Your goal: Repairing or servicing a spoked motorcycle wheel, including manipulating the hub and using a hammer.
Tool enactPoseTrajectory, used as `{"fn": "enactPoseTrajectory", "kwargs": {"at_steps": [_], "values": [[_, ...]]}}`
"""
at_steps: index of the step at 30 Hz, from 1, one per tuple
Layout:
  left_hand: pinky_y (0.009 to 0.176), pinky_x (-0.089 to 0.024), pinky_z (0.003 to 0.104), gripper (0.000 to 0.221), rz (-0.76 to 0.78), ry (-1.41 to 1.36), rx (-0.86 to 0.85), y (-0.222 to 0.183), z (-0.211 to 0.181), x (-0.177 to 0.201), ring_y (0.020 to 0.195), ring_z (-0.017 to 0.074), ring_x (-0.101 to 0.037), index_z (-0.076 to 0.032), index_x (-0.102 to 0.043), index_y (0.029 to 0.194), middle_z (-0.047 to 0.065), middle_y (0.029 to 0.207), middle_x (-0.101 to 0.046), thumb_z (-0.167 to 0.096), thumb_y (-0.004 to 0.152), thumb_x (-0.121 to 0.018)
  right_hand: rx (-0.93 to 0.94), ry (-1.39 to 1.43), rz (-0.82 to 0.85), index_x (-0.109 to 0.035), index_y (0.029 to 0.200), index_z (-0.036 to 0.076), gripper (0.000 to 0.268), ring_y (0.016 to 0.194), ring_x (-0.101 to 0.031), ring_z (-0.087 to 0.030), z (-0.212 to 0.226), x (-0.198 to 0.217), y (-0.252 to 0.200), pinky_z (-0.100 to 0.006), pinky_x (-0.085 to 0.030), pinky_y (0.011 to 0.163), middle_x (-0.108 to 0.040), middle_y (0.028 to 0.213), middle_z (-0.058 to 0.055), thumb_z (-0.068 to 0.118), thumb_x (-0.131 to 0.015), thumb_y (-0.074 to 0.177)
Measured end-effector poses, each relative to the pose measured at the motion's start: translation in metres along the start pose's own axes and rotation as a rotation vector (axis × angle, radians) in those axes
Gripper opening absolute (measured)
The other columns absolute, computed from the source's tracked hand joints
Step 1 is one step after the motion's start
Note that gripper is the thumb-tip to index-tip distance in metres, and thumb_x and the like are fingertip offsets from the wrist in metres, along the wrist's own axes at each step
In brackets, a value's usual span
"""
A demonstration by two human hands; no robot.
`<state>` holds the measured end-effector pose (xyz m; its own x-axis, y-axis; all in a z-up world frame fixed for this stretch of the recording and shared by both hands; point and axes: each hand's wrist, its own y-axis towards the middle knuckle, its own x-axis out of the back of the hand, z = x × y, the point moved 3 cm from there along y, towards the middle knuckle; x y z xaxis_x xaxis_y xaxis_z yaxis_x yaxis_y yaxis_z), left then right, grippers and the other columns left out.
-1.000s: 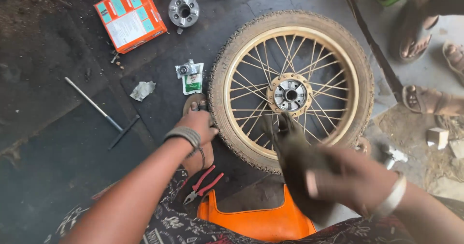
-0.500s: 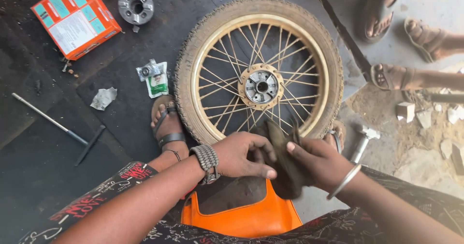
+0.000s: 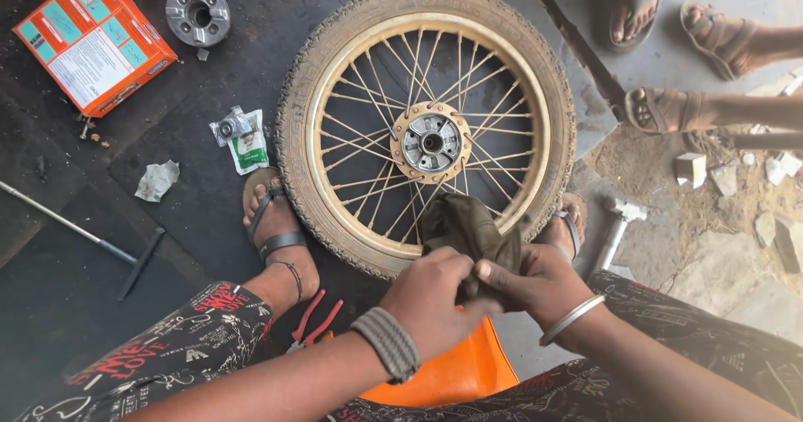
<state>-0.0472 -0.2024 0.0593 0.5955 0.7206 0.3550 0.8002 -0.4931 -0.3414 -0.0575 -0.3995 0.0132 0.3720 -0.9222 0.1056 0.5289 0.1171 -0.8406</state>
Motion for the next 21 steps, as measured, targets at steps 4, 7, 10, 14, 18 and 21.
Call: {"fn": "enactPoseTrajectory", "kwargs": {"at_steps": [4,7,10,14,18,21], "values": [[0.068,-0.055,0.038,0.030,0.008,-0.081,0.060,0.006,0.012,0.001,0.073,0.0233,-0.065,-0.002,-0.064,0.079,0.010,0.084,-0.063,-0.029,0.083,-0.078,-0.027,0.200,0.096,-0.074,0.086,-0.002,0.037,0.071,-0.078,-0.019,0.013,0.006,-0.001,-0.028,-0.059,0.056,-0.079,0.075,-0.010,0.034,-0.069,0.086],[0.066,-0.054,0.036,0.018,-0.051,-0.182,-0.006,0.014,0.027,0.011,0.073,0.0206,-0.065,-0.004,-0.066,0.083,0.010,0.084,-0.065,-0.020,0.086,-0.073,-0.056,-0.048,0.034,-0.074,0.085,-0.003,0.046,0.064,-0.068,-0.022,0.021,0.018,0.002,-0.032,-0.048,0.047,-0.072,0.072,-0.013,0.042,-0.069,0.088],[0.059,-0.050,0.032,0.013,-0.173,-0.310,0.102,0.018,0.048,0.016,0.066,0.0171,-0.060,-0.006,-0.066,0.081,0.009,0.078,-0.066,-0.017,0.089,-0.068,-0.061,-0.837,0.003,-0.074,0.093,0.004,0.038,0.069,-0.064,-0.025,0.029,0.023,0.003,-0.034,-0.052,0.060,-0.068,0.083,-0.017,0.042,-0.071,0.090],[0.052,-0.047,0.028,0.014,-0.195,-0.321,0.090,0.017,0.060,0.004,0.059,0.0111,-0.055,-0.008,-0.061,0.073,0.003,0.070,-0.061,-0.013,0.085,-0.066,-0.045,-1.284,-0.147,-0.060,0.111,0.003,0.054,0.084,-0.070,-0.022,0.041,0.002,-0.010,-0.033,-0.062,0.066,-0.068,0.105,-0.014,0.052,-0.071,0.091],[0.053,-0.046,0.031,0.020,-0.176,-0.105,0.058,0.015,0.040,-0.009,0.057,0.0163,-0.049,-0.005,-0.053,0.069,0.005,0.070,-0.054,-0.010,0.083,-0.067,0.606,-0.904,-0.109,-0.068,0.096,0.003,0.024,0.077,-0.073,-0.022,0.017,-0.016,-0.009,-0.033,-0.064,0.075,-0.070,0.095,-0.011,0.027,-0.066,0.092],[0.055,-0.049,0.033,0.027,-0.199,-0.119,-0.057,0.009,0.017,-0.008,0.059,0.0172,-0.052,-0.002,-0.046,0.067,0.007,0.076,-0.053,-0.008,0.077,-0.070,1.016,-0.545,-0.008,-0.065,0.113,-0.006,0.028,0.099,-0.072,-0.033,0.011,-0.025,-0.004,-0.043,-0.057,0.089,-0.070,0.113,-0.020,0.005,-0.058,0.088]]}}
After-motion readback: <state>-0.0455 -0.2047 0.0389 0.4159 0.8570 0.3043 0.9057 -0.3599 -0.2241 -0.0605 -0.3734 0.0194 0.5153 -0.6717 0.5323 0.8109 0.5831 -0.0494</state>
